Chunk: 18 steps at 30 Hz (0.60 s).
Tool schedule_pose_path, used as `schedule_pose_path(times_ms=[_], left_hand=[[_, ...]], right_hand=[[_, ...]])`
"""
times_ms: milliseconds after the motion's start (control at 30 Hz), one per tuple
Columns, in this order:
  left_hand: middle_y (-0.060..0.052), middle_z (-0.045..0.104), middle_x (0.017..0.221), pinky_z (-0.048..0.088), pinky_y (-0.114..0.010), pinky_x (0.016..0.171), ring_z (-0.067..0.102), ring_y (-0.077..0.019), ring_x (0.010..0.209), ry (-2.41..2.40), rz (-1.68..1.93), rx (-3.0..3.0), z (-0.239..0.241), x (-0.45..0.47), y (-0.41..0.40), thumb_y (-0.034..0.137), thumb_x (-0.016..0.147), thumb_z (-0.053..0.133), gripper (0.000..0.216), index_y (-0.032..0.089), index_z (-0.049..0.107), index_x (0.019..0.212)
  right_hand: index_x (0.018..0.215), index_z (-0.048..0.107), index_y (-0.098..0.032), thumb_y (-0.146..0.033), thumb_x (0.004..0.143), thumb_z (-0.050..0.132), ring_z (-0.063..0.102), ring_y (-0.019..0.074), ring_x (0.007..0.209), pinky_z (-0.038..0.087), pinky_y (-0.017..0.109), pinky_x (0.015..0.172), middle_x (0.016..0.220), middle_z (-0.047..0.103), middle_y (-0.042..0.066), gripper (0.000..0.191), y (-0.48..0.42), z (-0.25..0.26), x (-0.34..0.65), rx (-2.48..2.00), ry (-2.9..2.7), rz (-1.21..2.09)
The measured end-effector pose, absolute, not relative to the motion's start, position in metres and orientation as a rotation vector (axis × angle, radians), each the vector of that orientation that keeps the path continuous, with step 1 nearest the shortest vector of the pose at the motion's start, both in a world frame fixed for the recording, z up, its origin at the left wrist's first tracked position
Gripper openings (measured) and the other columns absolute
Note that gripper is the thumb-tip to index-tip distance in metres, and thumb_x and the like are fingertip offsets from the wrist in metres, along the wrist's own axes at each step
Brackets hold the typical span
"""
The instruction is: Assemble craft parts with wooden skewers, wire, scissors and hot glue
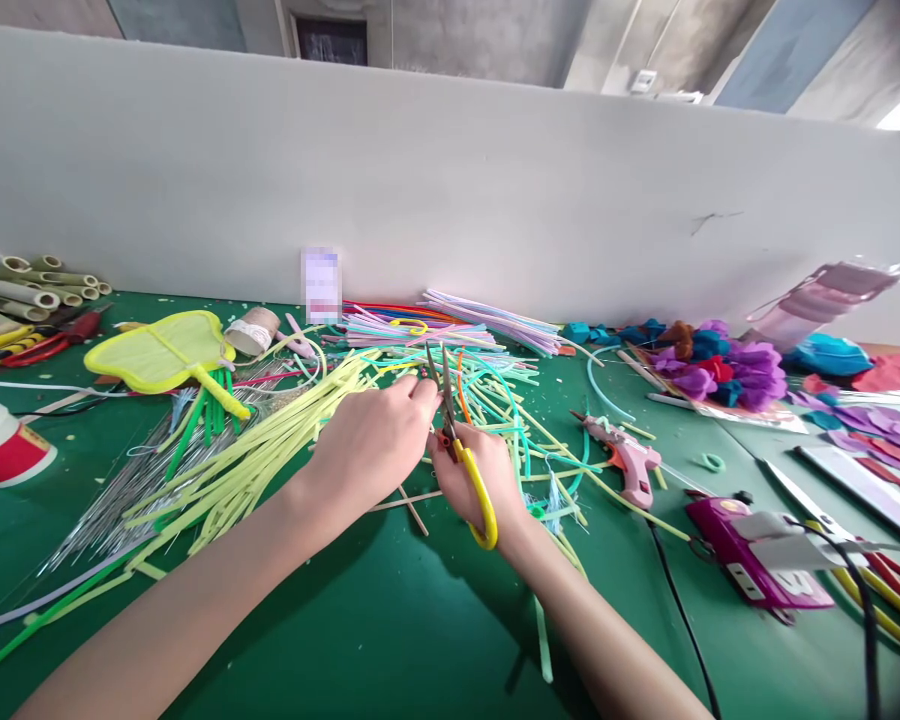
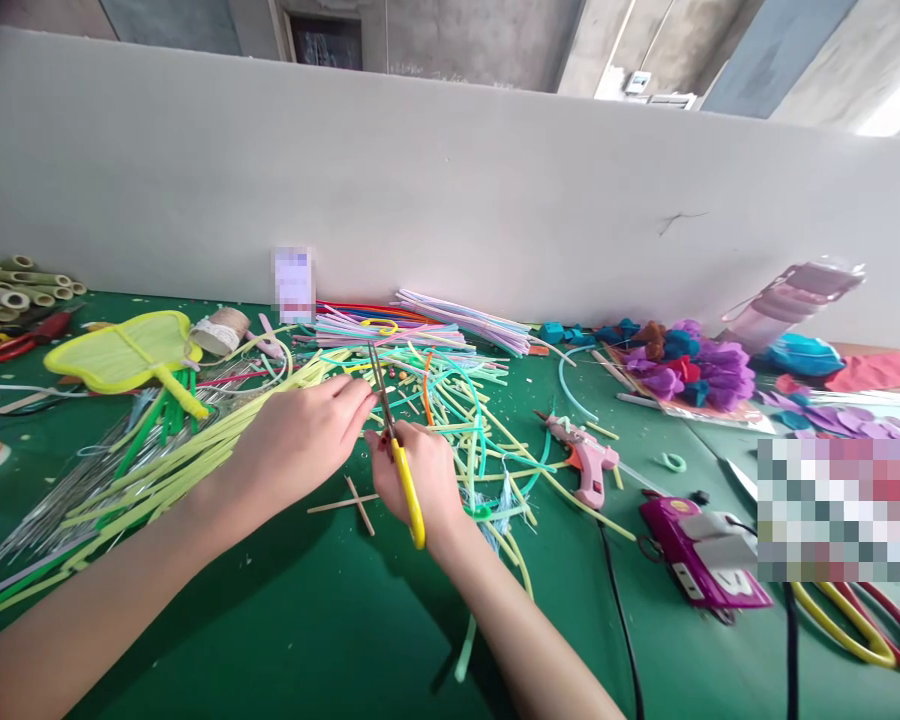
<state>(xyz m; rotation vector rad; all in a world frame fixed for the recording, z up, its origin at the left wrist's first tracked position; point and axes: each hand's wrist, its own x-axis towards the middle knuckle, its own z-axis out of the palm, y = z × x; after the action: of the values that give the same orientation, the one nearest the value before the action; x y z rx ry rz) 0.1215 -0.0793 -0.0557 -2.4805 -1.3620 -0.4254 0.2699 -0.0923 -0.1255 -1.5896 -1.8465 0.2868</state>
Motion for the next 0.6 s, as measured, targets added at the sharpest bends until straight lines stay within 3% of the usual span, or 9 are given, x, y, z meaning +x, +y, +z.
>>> schedule_pose_path(times_ms=[300, 600], left_hand=[[-0.006, 0.066, 0.079, 0.031, -0.03, 0.048, 0.066, -0.0207, 0.061, -1.233, -0.471, -2.245, -0.06, 0.124, -0.084, 0.013, 0.095, 0.047, 0.016, 0.017, 0.062, 0.094], [-0.001, 0.064, 0.072, 0.033, -0.03, 0.047, 0.062, -0.0167, 0.057, -0.989, -0.603, -2.222, -0.063, 0.123, -0.078, 0.001, 0.084, 0.05, 0.022, 0.018, 0.065, 0.083]], right_hand=[[0.06, 0.045, -0.023, -0.036, 0.089, 0.052, 0.057, 0.0181, 0.055, 0.031, 0.028, 0.054, 0.058, 0.059, 0.003, 0.033, -0.088, -0.129, 0.27, -1.62, -1.778, 0.343], [0.067, 0.04, -0.023, -0.062, 0.089, 0.052, 0.05, 0.0145, 0.053, 0.033, 0.025, 0.052, 0.059, 0.054, -0.002, 0.045, -0.097, -0.118, 0.275, -1.532, -1.75, 0.713]])
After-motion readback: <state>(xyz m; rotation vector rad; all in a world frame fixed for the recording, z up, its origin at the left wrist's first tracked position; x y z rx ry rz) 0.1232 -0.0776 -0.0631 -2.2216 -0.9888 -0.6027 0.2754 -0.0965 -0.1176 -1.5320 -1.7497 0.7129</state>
